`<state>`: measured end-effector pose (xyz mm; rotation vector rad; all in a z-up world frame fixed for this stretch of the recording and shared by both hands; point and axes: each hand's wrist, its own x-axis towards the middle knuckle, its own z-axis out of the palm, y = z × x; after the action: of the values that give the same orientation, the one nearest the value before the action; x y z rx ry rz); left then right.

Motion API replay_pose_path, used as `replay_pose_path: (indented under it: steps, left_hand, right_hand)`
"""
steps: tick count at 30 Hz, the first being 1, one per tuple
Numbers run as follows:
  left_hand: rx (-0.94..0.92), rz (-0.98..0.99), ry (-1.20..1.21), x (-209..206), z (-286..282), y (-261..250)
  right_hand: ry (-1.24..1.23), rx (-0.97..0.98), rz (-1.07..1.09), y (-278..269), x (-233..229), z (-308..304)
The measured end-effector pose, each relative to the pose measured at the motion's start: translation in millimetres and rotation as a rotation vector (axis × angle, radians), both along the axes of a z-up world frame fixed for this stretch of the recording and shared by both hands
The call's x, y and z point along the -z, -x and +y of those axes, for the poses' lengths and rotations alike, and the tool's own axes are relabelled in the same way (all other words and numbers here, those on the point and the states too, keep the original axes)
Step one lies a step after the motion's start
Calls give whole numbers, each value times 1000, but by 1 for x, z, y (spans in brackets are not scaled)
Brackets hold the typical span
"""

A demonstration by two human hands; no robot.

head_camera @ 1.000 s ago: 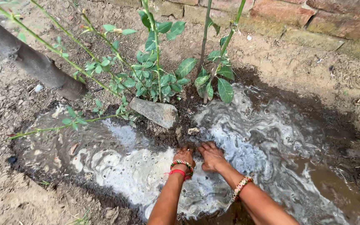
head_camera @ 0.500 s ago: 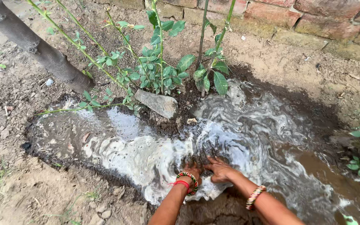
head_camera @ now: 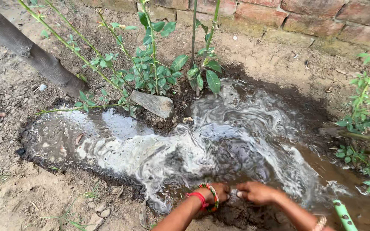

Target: The person digs into the wet soil with their hands and a small piece of wood to plant a rose bush next to a brick wall.

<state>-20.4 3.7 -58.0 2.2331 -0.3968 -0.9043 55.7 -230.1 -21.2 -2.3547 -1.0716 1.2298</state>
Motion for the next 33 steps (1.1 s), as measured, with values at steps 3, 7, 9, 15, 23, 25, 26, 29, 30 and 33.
replay_pose_path:
  steps: [3,7,9,15,23,25,26,29,30,33]
  left_hand:
    - [86,-182,-150,-12,-12,12]
    - [91,63,-198,-43,-2,-16]
    - [77,158,-204,-50,0,-33]
    - [-385,-255,-222,-21,42,-82]
    - [-711,-298,-171,6,135,-115]
    - [-727,-317,-334,3,174,-125]
    - [-738,-316,-338,1,194,-127]
    - [-861,-412,-416,-12,246,-125]
    - [-922,-382,-367,-19,262,-122]
    - [-1069,-347,-258,-30,292,-118]
  right_hand:
    - [-94,1,-24,10,10,-8]
    - [128,5,178,-27,-23,19]
    - [155,71,148,-51,-33,43]
    - [177,96,-8,-77,-3,93]
    - [66,133,-339,-102,-4,176]
    - [-152,130,-397,-113,-12,208]
    - [-253,128,-369,-121,-18,230]
    - [-340,162,-371,-128,-32,289]
    - [-346,154,-372,-131,-36,306]
    - [-382,106,-419,-139,-40,350]
